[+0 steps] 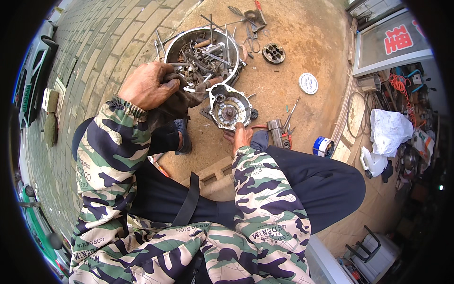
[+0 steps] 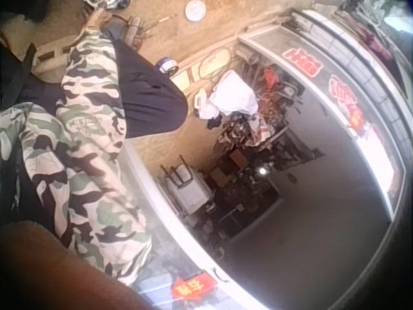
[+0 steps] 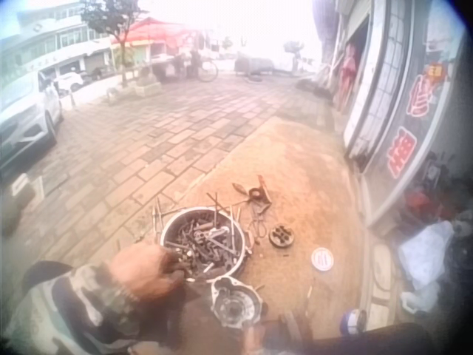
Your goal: The person sits on the ground and disassembles a mechanical component, likely a starter motor. They use a screwdriver to remove parts, apply lubricant from a can, and wipe the components with a cloth. The person then reassembles the parts and uses a hammer to tap a component into place.
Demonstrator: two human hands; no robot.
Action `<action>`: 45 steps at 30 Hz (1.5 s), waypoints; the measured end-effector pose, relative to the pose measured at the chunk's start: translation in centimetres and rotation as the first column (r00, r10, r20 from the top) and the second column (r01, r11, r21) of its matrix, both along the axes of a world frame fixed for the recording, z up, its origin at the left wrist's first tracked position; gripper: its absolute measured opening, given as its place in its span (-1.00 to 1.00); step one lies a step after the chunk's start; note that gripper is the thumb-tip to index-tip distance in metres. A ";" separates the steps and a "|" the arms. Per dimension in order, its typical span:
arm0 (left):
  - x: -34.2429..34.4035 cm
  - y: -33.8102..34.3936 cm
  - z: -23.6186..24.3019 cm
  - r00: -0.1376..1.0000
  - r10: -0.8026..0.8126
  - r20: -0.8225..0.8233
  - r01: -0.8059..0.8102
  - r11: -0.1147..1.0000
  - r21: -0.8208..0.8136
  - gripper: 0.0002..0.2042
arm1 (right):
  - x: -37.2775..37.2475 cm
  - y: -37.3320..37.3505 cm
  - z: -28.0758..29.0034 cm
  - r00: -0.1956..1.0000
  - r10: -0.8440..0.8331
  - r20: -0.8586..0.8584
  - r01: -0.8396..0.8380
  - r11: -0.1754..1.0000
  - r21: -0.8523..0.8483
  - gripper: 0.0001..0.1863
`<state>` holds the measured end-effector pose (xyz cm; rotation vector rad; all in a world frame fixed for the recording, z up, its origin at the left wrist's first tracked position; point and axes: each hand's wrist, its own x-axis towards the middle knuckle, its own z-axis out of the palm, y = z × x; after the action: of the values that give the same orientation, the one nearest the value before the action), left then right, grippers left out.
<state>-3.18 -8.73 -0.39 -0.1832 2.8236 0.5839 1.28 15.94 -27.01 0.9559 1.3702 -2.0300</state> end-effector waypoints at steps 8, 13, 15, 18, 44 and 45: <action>1.0 1.0 1.6 0.861 -0.354 0.364 -0.012 0.702 0.712 -0.78 | -0.2 0.6 -0.4 1.000 -0.024 -0.002 0.024 0.999 0.031 -0.52; 1.6 0.7 3.1 0.827 -0.472 0.305 0.221 0.772 0.595 -0.78 | 0.0 0.1 0.3 1.000 -0.003 -0.009 0.002 1.000 -0.020 -0.50; 1.8 0.6 1.5 0.852 -0.462 0.248 0.197 0.720 0.665 -0.75 | -0.2 0.3 0.1 0.999 -0.035 0.002 0.035 0.999 -0.010 -0.49; 1.7 0.7 -0.3 0.852 -0.484 0.199 0.269 0.732 0.626 -0.76 | -0.3 0.3 0.2 0.998 -0.056 0.000 0.056 0.998 -0.019 -0.47; 2.1 3.0 0.3 0.978 0.035 0.207 -0.209 0.084 0.974 -0.21 | -2.0 4.8 26.5 0.664 0.065 -0.745 0.096 0.980 0.172 -0.54; 2.7 3.7 0.2 0.990 0.008 0.138 -0.137 -0.095 0.986 -0.32 | -1.4 4.7 27.8 0.638 0.036 -0.769 0.114 0.984 0.140 -0.52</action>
<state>-0.52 -5.08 -0.20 -0.0294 1.4100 2.4369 -0.17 20.59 0.81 0.1044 1.9896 -2.5143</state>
